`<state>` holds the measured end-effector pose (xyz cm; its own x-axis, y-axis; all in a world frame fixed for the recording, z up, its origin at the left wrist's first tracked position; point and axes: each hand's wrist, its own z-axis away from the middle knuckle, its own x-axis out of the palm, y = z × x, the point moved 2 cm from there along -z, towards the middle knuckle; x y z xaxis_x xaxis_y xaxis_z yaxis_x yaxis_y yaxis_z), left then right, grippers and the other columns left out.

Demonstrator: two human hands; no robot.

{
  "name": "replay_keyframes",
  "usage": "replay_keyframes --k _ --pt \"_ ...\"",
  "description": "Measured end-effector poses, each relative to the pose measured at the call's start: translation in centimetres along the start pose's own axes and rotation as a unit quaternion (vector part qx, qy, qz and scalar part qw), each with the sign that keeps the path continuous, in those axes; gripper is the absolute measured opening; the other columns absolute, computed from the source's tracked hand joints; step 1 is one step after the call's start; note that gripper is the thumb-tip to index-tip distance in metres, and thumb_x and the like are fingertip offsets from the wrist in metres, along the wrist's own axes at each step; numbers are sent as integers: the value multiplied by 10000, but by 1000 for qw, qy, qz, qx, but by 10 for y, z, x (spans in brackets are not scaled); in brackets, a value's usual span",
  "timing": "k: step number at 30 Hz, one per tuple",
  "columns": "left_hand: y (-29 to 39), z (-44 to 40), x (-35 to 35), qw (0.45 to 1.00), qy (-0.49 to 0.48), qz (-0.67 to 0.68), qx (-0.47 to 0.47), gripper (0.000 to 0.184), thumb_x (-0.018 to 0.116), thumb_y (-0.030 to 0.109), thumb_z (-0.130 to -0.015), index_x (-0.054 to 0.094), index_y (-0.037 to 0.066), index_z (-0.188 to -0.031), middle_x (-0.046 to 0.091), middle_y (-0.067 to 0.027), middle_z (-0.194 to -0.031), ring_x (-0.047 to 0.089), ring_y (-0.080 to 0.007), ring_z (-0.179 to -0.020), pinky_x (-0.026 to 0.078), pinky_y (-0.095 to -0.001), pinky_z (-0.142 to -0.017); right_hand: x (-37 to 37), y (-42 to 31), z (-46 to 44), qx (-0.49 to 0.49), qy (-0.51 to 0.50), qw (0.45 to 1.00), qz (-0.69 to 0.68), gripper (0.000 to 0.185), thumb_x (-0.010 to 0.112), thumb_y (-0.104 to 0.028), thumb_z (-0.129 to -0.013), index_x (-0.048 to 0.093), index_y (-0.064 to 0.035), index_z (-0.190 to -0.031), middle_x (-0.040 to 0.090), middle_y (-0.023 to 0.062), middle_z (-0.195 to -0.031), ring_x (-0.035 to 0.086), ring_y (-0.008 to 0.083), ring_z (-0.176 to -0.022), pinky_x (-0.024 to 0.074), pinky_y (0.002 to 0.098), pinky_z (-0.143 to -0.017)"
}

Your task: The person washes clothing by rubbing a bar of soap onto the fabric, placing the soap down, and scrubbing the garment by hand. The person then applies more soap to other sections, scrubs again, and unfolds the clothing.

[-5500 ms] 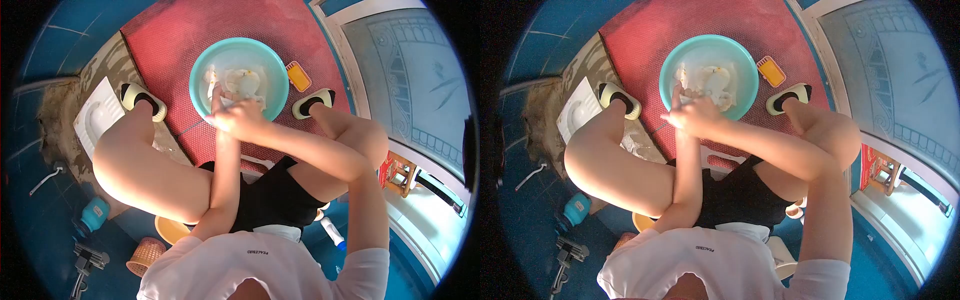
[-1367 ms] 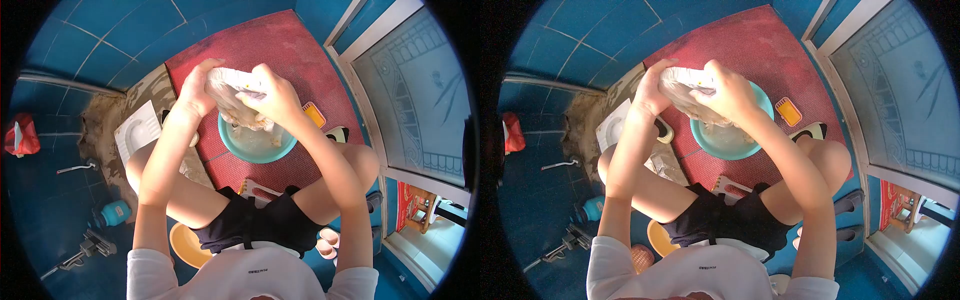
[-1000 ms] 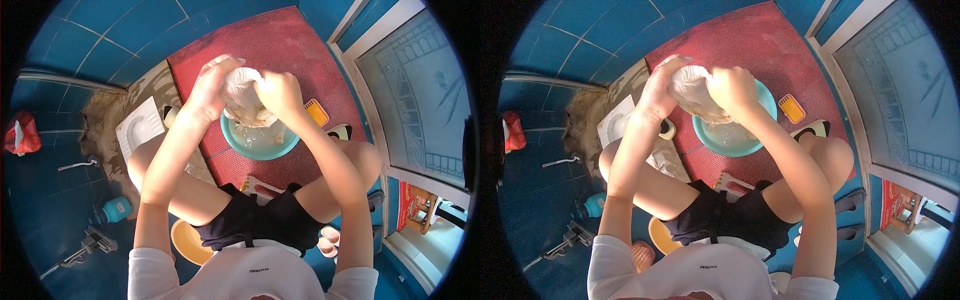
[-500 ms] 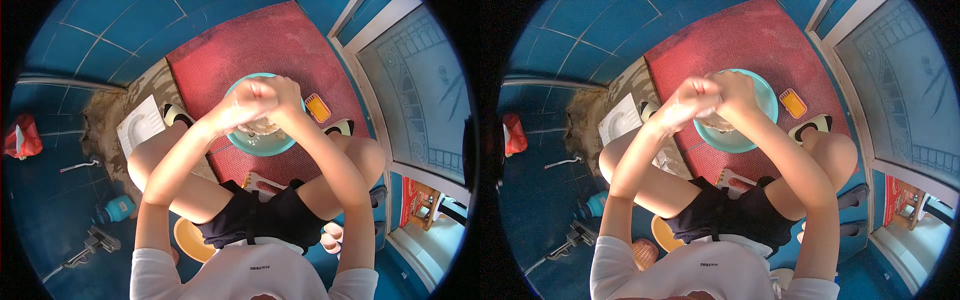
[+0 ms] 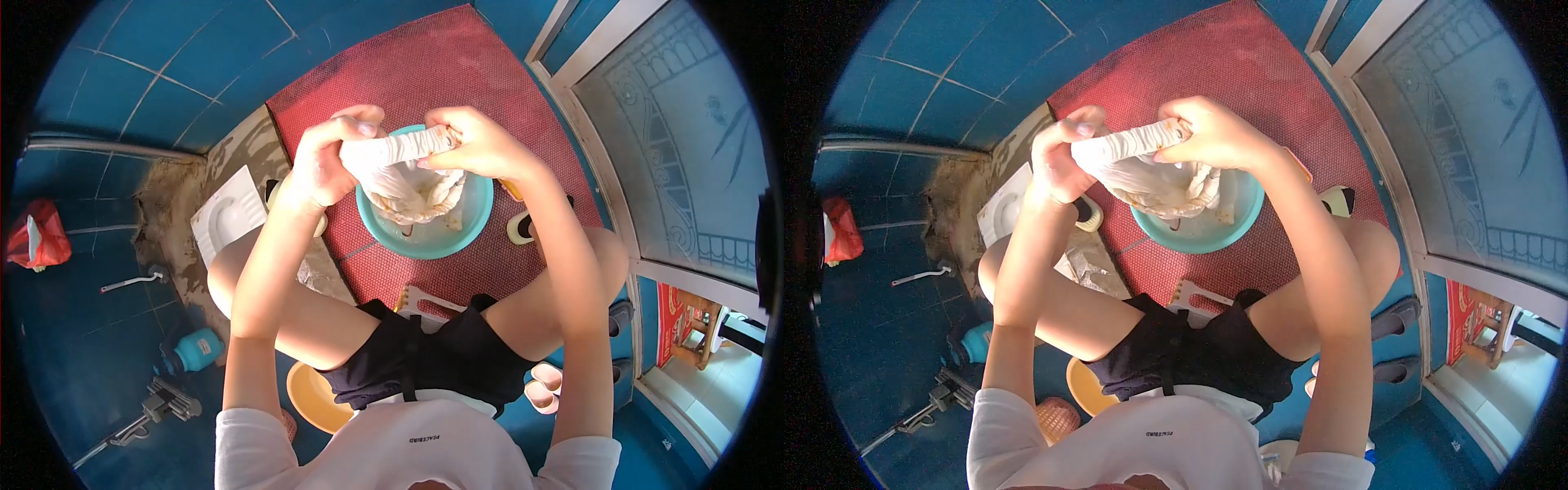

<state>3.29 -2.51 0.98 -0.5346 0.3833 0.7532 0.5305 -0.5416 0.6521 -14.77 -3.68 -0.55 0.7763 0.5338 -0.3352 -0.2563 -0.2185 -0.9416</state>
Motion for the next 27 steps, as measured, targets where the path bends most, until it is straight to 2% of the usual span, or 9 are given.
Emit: replay_keyframes --k 1,5,10,12,13,14,16,19,27 --pt "1 -1 -2 1000 6 3 14 79 466 120 -693 468 51 -733 489 -41 -653 488 -134 -643 399 -250 -598 -1 -3 4 21 1 999 -38 268 698 -206 -633 529 -24 -736 469 4 -601 423 76 -565 352 234 -519" --pt "7 -1 -1 999 28 -6 39 73 471 125 -696 460 65 -738 479 -24 -662 472 -119 -646 391 -249 -620 -9 -1 6 11 -21 992 -127 206 625 -239 -747 537 -53 -734 441 -56 -601 383 22 -562 311 195 -494" --pt "4 -3 -13 988 127 -82 4 77 537 107 -712 471 89 -749 497 -1 -734 477 -101 -695 390 -239 -640 -19 0 12 35 33 993 -110 209 541 -253 -810 555 -46 -789 508 -35 -668 456 35 -632 377 196 -565" --pt "1 -5 -17 962 228 -148 -17 121 584 85 -705 466 94 -729 496 15 -726 477 -80 -703 385 -212 -624 -25 13 13 36 104 984 -138 236 519 -277 -821 562 -45 -821 545 -13 -718 496 52 -683 405 205 -614" --pt "1 -4 -22 963 198 -183 -22 172 612 87 -699 442 105 -683 483 33 -676 459 -55 -642 371 -181 -559 -29 17 15 45 120 984 -120 269 500 -302 -830 567 -42 -844 555 -1 -729 510 64 -694 412 211 -634" --pt "2 -3 -27 963 198 -181 -23 172 612 87 -699 442 105 -683 483 33 -676 459 -55 -642 371 -181 -559 -31 17 17 48 120 984 -119 269 500 -302 -830 567 -42 -844 555 -1 -729 510 64 -694 412 211 -634" --pt "5 -3 -32 966 130 -223 -33 178 594 60 -699 448 110 -789 517 20 -764 504 -78 -732 412 -225 -673 -40 13 22 77 209 969 -110 268 505 -292 -830 569 -33 -859 556 1 -731 507 62 -692 410 207 -640" --pt "12 2 -12 960 86 -265 -17 191 570 29 -668 418 117 -743 495 41 -705 479 -49 -654 385 -185 -612 -48 9 26 64 239 959 -141 256 524 -274 -822 572 -25 -861 555 -3 -732 501 54 -685 410 201 -622" --pt "19 6 -1 951 98 -294 -4 268 532 -4 -557 307 138 -585 369 69 -559 336 -34 -514 253 -185 -482 -45 -5 28 6 238 959 -157 237 528 -252 -824 575 -20 -847 534 -22 -709 478 46 -656 397 192 -602"
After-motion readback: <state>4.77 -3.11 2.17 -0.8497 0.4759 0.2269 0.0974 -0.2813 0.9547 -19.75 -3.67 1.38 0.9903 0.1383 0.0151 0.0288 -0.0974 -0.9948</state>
